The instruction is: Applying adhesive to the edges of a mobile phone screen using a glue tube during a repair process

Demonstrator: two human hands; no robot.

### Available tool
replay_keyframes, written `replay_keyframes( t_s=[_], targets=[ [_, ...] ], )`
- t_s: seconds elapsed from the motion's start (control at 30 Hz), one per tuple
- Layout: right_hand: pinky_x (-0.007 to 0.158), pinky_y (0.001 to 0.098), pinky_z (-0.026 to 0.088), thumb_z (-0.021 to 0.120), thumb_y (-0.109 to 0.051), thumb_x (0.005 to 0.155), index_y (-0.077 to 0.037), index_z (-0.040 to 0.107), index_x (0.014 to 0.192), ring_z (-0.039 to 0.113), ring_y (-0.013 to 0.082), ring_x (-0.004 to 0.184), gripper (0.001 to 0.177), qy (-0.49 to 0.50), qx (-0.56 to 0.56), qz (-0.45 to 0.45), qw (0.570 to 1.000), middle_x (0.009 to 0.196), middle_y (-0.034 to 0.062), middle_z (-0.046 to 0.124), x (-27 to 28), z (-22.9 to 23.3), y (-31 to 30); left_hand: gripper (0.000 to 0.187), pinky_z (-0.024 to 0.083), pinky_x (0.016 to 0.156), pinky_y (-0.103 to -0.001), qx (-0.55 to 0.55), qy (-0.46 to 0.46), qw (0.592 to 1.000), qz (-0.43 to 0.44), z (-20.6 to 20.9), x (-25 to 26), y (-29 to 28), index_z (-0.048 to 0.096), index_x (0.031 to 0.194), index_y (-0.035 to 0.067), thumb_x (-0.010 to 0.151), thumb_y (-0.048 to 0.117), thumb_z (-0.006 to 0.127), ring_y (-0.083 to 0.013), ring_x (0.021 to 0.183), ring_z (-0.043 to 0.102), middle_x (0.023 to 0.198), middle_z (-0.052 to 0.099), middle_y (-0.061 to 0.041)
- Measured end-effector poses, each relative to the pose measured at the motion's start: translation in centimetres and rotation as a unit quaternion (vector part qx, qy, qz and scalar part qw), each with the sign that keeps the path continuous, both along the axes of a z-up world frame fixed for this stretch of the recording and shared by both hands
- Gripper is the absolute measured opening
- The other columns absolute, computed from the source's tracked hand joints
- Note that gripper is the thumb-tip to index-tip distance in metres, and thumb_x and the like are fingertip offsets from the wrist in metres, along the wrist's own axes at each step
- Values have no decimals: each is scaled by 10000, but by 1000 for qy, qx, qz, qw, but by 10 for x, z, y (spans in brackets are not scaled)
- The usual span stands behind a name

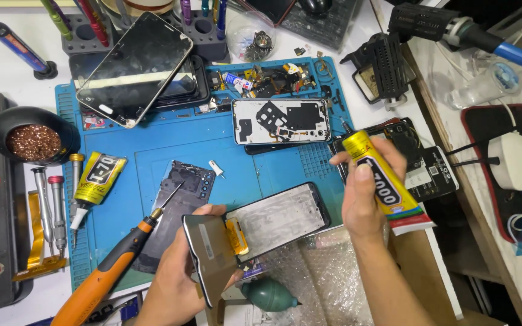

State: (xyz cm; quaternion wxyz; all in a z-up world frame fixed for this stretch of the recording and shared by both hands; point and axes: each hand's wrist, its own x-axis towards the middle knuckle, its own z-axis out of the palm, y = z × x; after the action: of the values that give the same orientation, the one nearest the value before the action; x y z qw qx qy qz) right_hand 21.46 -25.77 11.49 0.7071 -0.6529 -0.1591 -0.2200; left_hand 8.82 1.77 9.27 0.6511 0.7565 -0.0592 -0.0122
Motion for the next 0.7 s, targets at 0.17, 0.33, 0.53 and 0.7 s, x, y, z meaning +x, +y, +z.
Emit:
replay_keyframes(
  t_s=[0.17,0.33,0.53,0.7],
  targets=[
    [785,353,572,573,-354,1041,-101,442,1313,665,288,865,394,-95,-112,-81,986,1228,176,556,28,29,-22,976,461,1087,-334,7,-20,1000,-1,6,0,1,372,1524,70,732,246,914,-178,1283,616,1490,584,-76],
    [1318,674,256,539,-307,1079,18,472,1200,498,274,761,354,-328,-328,-244,852,960,173,512,21,53,-56,964,477,1075,-338,0,-7,1000,-1,7,0,1,380,1524,72,740,281,900,-184,1290,614,1488,583,-79],
    [773,495,436,498,-138,934,88,462,1198,484,420,809,349,-582,-383,-301,651,918,305,486,12,74,-105,972,506,1027,-318,-8,23,1000,4,8,1,-1,378,1528,90,730,258,906,-155,1232,640,1487,586,-54],
    [917,420,486,378,-127,1041,-3,357,1324,533,282,835,309,-390,-353,-227,820,1031,182,430,-48,10,-77,985,501,1036,-322,-16,43,999,-2,10,0,-2,354,1538,105,733,245,904,-162,1270,621,1508,563,-56]
  ],
)
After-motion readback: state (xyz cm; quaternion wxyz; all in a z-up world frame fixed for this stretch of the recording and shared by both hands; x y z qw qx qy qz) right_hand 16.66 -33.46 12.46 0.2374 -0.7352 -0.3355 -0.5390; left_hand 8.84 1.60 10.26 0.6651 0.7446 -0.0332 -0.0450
